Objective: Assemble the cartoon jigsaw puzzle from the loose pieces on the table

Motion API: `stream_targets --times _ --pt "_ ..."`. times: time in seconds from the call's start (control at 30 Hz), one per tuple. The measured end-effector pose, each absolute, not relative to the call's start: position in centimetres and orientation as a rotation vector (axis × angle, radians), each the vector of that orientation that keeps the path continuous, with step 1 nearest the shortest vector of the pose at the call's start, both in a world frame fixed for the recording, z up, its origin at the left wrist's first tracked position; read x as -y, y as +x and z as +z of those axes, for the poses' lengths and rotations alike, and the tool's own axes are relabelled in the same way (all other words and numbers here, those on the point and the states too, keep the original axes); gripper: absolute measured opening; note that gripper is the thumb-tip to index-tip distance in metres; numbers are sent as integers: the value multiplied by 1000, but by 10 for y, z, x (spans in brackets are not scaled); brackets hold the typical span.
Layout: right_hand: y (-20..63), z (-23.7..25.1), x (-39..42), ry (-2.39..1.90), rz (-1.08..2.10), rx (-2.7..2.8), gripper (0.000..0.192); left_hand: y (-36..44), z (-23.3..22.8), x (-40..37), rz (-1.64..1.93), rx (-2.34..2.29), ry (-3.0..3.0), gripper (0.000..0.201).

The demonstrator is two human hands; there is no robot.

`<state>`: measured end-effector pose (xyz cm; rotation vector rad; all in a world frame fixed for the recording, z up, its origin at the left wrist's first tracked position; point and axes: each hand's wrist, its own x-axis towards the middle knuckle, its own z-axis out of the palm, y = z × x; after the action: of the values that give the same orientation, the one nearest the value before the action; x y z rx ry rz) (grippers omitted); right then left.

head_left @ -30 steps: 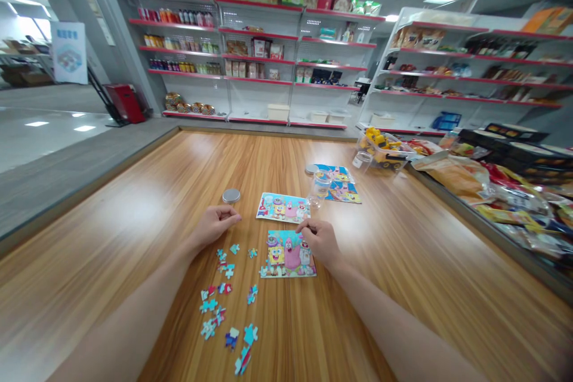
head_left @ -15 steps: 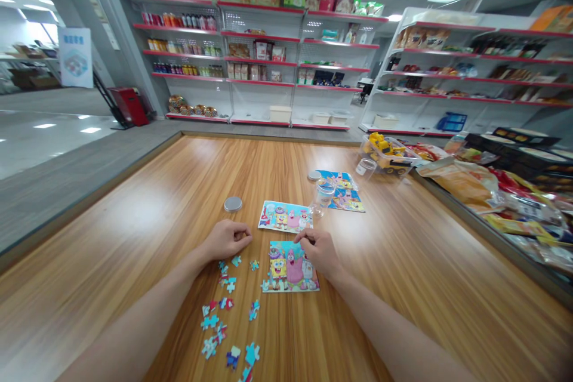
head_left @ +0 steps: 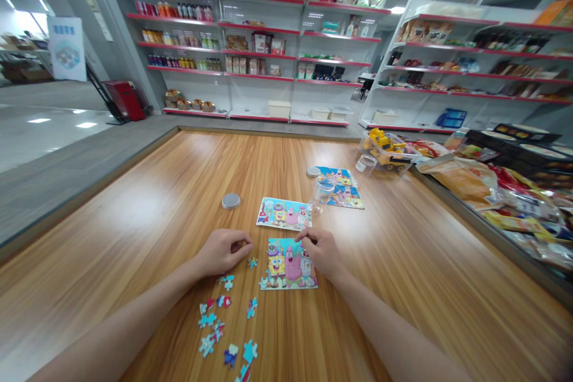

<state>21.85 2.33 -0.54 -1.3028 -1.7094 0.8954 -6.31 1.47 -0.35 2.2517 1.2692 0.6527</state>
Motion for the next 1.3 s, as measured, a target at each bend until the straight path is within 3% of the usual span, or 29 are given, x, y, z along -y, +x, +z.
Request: stream_targets --times 0.43,0.67,0.93,1.3 --pt "219 -4 -22 -1229 820 1929 25 -73 18 -10 405 -933 2445 20" --pt "215 3 -16 -1301 604 2219 26 -62 11 -3 490 -1021 2439 25" --pt "214 2 -18 -1335 570 2229 25 -53 3 -2 579 -1180 2419 17" --pt "212 6 -19 -1406 520 2170 23 -69 -1 -15 650 -1083 2395 20"
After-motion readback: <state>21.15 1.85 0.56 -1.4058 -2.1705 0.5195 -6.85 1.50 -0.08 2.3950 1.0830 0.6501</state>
